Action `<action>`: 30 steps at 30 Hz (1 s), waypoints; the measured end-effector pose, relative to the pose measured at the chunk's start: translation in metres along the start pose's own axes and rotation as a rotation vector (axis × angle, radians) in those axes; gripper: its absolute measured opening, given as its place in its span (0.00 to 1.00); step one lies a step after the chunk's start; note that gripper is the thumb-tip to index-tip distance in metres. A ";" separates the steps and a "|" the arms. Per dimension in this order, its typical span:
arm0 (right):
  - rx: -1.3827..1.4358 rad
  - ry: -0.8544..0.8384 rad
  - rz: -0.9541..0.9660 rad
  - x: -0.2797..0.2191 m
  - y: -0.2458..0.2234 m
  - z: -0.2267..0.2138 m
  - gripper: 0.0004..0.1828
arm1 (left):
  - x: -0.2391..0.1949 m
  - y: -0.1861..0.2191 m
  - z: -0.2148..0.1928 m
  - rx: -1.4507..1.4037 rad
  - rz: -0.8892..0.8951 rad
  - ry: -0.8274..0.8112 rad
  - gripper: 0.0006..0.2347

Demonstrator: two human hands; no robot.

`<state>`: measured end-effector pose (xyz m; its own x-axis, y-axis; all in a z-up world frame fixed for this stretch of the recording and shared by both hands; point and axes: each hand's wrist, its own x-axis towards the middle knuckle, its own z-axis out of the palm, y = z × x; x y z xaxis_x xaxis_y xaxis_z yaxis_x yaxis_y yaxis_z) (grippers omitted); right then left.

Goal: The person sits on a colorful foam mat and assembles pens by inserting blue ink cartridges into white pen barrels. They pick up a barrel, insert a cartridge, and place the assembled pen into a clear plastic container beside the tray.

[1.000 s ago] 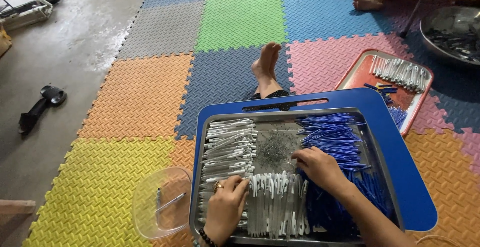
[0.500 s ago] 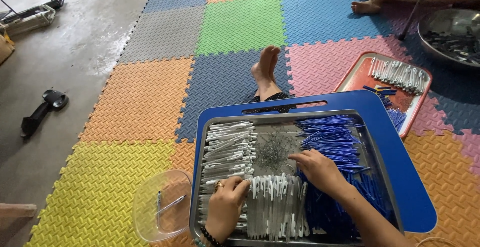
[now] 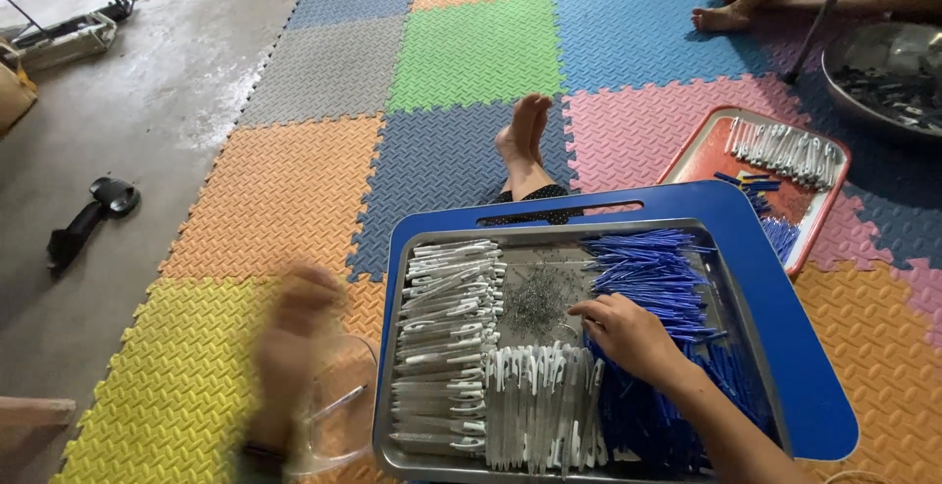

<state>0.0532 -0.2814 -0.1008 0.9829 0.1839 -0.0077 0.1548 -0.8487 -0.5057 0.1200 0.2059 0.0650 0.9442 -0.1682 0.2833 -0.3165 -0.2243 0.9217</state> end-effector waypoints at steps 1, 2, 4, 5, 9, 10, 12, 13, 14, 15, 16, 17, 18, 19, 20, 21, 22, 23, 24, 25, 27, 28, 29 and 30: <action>0.013 0.006 -0.010 0.000 0.000 0.000 0.18 | 0.014 -0.023 -0.057 -0.015 0.315 0.089 0.17; 0.013 0.012 -0.010 0.000 -0.002 -0.004 0.18 | 0.035 -0.029 -0.091 -0.015 0.320 0.086 0.17; -0.002 0.106 -0.071 -0.006 -0.007 -0.005 0.15 | 0.057 -0.044 -0.146 -0.025 0.275 0.040 0.16; -0.003 0.103 -0.072 -0.006 -0.008 -0.004 0.15 | 0.056 -0.049 -0.157 -0.032 0.252 0.023 0.16; 0.025 0.078 -0.069 -0.003 -0.016 -0.006 0.16 | 0.022 -0.060 -0.177 -0.056 0.158 -0.030 0.16; 0.049 0.066 -0.064 -0.002 -0.017 -0.007 0.16 | 0.007 -0.062 -0.175 -0.063 0.134 -0.040 0.16; 0.059 0.067 -0.073 -0.002 -0.026 -0.014 0.16 | -0.029 -0.055 -0.142 -0.077 0.082 -0.067 0.15; 0.075 0.083 -0.067 -0.004 -0.029 -0.017 0.15 | -0.041 -0.051 -0.124 -0.083 0.059 -0.095 0.15; 0.080 0.085 -0.058 -0.007 -0.030 -0.016 0.15 | -0.049 -0.037 -0.094 -0.089 0.036 -0.123 0.15; 0.169 0.113 -0.043 -0.009 -0.030 -0.017 0.15 | -0.053 -0.022 -0.061 -0.097 0.020 -0.155 0.15; 0.258 0.143 -0.029 -0.010 -0.029 -0.019 0.14 | -0.059 -0.005 -0.030 -0.104 0.004 -0.188 0.15; 0.258 0.147 -0.018 -0.016 -0.035 -0.027 0.14 | -0.053 0.009 0.006 -0.113 -0.018 -0.218 0.15; 0.368 0.170 0.024 -0.021 -0.042 -0.035 0.15 | -0.057 0.021 0.040 -0.122 -0.040 -0.247 0.15; 0.476 0.190 0.060 -0.024 -0.049 -0.043 0.16 | -0.070 0.035 0.069 -0.131 -0.063 -0.269 0.15; 0.474 0.190 0.065 -0.030 -0.066 -0.056 0.16 | -0.061 0.045 0.093 -0.139 -0.085 -0.291 0.15; 0.569 0.279 -0.008 -0.035 -0.082 -0.069 0.13 | -0.055 0.055 0.118 -0.147 -0.104 -0.314 0.15; 0.662 0.368 -0.082 -0.040 -0.097 -0.082 0.10 | -0.052 0.066 0.146 -0.155 -0.122 -0.336 0.15; 0.659 0.371 -0.075 -0.045 -0.110 -0.089 0.10 | -0.062 0.065 0.166 -0.159 -0.123 -0.343 0.15; 0.697 0.420 -0.113 -0.049 -0.122 -0.095 0.08 | -0.073 0.063 0.185 -0.276 -0.281 -0.333 0.15; 0.732 0.464 -0.151 -0.053 -0.134 -0.102 0.07 | -0.084 0.062 0.205 -0.394 -0.442 -0.317 0.15; 0.779 0.421 -0.186 -0.054 -0.137 -0.093 0.07 | -0.096 0.044 0.222 -0.473 -0.422 -0.289 0.16; 0.829 0.379 -0.229 -0.055 -0.139 -0.090 0.07 | -0.103 0.035 0.231 -0.546 -0.398 -0.257 0.16; 0.828 0.375 -0.228 -0.056 -0.134 -0.082 0.07 | -0.105 0.034 0.231 -0.548 -0.399 -0.254 0.16; 0.838 0.357 -0.210 -0.057 -0.128 -0.074 0.08 | -0.107 0.032 0.232 -0.559 -0.505 -0.248 0.17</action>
<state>-0.0152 -0.2196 0.0284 0.9368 0.0122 0.3497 0.3472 -0.1554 -0.9248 -0.0126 -0.0057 0.0032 0.8926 -0.3983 -0.2113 0.2998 0.1741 0.9380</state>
